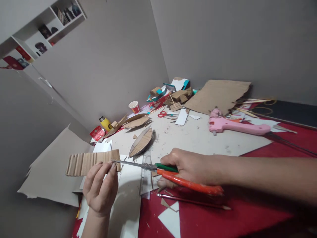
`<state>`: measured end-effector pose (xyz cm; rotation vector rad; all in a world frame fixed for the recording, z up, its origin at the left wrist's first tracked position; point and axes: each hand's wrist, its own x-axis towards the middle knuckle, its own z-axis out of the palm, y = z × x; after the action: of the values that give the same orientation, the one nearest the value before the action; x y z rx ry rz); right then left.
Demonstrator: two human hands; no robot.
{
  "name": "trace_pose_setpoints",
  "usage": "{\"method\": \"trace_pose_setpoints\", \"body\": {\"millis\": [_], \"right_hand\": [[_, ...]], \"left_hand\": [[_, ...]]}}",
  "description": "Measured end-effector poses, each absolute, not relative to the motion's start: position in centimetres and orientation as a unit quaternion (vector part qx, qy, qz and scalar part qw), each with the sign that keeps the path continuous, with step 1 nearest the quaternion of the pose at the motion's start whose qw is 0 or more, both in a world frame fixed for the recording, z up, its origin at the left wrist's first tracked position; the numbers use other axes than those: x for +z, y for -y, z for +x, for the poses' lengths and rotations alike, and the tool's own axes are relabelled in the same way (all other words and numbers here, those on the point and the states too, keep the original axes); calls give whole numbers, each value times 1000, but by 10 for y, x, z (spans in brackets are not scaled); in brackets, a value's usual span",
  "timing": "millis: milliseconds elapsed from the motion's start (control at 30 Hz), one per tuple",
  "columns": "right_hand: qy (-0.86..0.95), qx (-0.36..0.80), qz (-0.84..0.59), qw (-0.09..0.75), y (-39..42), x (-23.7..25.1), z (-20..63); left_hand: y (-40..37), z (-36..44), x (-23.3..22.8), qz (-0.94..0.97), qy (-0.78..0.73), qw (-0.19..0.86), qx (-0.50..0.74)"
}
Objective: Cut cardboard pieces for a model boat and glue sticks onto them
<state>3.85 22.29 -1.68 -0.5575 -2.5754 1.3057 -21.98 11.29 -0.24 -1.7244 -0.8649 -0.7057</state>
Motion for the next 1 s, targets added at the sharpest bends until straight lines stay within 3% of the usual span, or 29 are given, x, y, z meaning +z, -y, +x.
{"method": "trace_pose_setpoints", "body": {"millis": [133,233,367,467,533,700,1000], "right_hand": [[898,399,-166,81,-227,-5,42],[916,355,-172,73,-235,2,46],[930,253,-225,140,-246,0,48],[940,182,-221,186,-248,-6,48],[948,144,-207,196,-248,-10,48],[954,84,-216,189,-246,-14,49],[962,93,-208,150,-248,-16,48]], "left_hand": [[-115,-217,-4,-713,393,475,-334],[-118,-216,-5,-659,470,370,-456],[-120,-221,1,-517,572,71,-633],[-118,-227,7,-472,590,-149,-638],[-116,-229,10,-460,596,-228,-617],[-114,-227,11,-487,599,-302,-560],[-112,-222,15,-529,611,-304,-504]]}}
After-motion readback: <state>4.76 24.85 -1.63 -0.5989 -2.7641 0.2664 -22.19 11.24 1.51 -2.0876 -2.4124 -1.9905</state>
